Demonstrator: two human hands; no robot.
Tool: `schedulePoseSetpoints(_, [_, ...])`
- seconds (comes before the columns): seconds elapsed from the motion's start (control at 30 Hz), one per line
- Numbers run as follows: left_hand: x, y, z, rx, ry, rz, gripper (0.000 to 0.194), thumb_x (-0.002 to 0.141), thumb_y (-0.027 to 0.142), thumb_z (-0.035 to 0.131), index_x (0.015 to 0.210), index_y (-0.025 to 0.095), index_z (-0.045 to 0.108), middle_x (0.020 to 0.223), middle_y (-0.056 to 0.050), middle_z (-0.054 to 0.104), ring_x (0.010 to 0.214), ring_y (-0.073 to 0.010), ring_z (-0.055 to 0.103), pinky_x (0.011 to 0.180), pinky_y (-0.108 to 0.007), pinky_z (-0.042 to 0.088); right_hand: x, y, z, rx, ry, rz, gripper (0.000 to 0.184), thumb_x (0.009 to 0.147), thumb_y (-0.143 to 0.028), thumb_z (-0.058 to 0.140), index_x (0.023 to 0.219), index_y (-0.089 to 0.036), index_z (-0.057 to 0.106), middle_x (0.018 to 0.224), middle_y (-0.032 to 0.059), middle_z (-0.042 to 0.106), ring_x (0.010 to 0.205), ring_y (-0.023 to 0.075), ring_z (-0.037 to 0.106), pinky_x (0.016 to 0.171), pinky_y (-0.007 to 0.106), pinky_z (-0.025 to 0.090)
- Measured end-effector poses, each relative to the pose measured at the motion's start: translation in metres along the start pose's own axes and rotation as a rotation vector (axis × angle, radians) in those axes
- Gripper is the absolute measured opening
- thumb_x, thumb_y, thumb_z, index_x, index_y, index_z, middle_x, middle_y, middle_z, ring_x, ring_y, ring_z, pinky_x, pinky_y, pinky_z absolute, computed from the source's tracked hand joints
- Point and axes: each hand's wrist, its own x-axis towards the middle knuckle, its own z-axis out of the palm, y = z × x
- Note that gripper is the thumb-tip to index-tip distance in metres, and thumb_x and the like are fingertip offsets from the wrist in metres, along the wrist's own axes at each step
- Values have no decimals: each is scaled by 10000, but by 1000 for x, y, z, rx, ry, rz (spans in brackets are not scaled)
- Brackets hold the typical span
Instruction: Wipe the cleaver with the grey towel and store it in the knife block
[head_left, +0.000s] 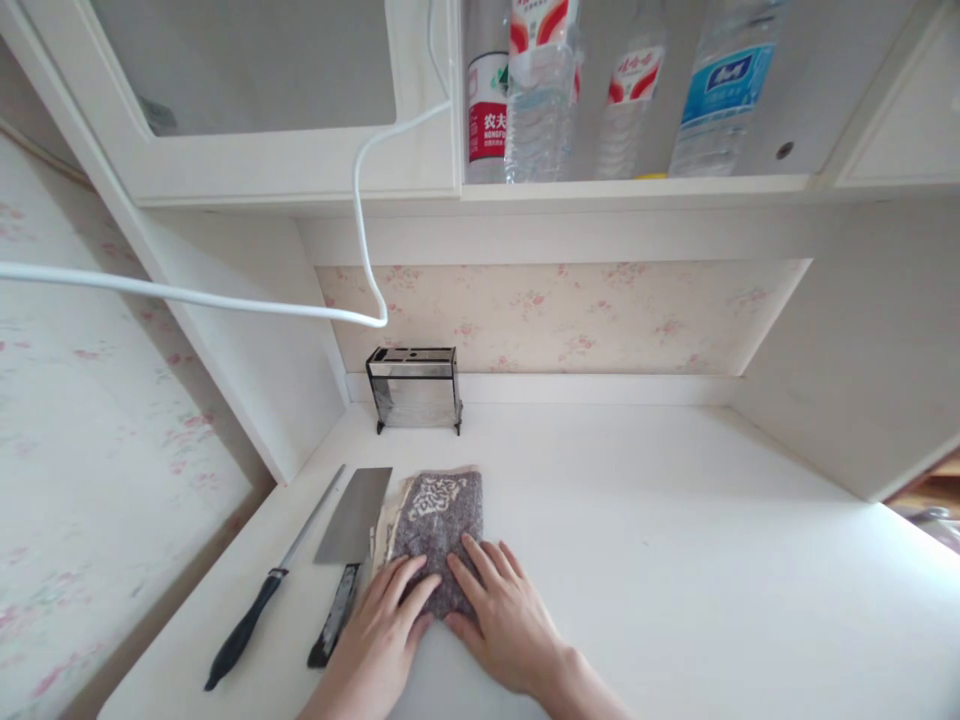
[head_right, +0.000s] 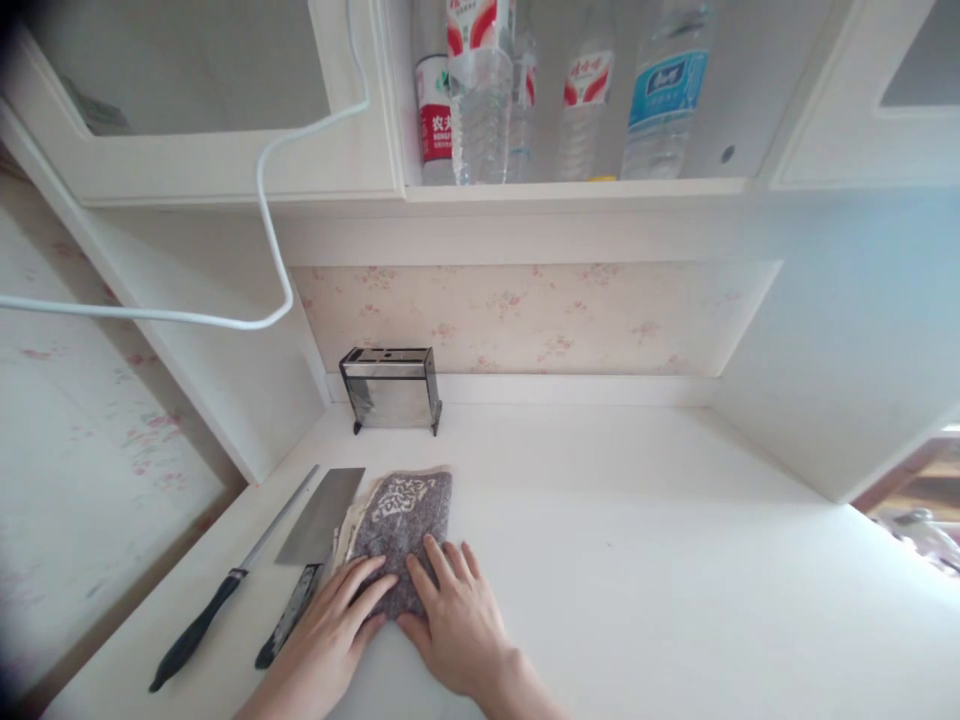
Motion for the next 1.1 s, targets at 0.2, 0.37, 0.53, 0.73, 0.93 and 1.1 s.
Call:
schedulePoseSetpoints(0.2, [4,-8,-13,-116,-88,-95,339,865,281,528,1189,338,610,1276,-27,596,1149,-238,580,964,-386,511,1,3,7,103,-10,-11,576,936,-427,449,1466,-242,321,1541,91,234,1390,277,304,1148,457,269])
schedulePoseSetpoints(0.37, [21,24,-32,-299,-35,-140,247,883,325,499,1071,309,659,1144,-54,647,1049,-242,612,943,-388,484,-3,5,8,155,36,-17,563,911,-394,504,1438,-243,375,1532,92,266,1391,263,305,1150,446,266])
schedulePoseSetpoints(0.53, [50,47,-22,-795,-115,-296,254,915,353,430,964,219,641,884,-55,675,795,-171,624,745,-254,486,3,10,2,444,179,159,367,949,-395,413,1225,-243,601,1377,70,526,1275,229,487,1049,377,414])
schedulePoseSetpoints(0.73, [54,38,10,-903,-179,-456,231,860,343,474,871,179,636,713,-20,646,636,-151,569,615,-244,416,8,23,7,654,344,258,288,923,-340,445,1045,-227,680,1090,70,694,969,200,655,861,309,512])
schedulePoseSetpoints(0.93, [48,32,2,-945,-241,-404,276,874,381,450,918,192,647,733,-20,646,668,-153,575,644,-244,415,8,26,12,670,373,297,239,895,-338,470,906,-208,670,932,59,706,855,190,654,781,298,511])
schedulePoseSetpoints(1.1, [48,29,1,-1034,-324,-434,313,868,424,454,956,187,639,712,-7,603,546,-124,510,515,-230,376,9,29,19,675,364,307,175,867,-314,491,867,-205,628,912,53,696,801,179,652,736,284,510])
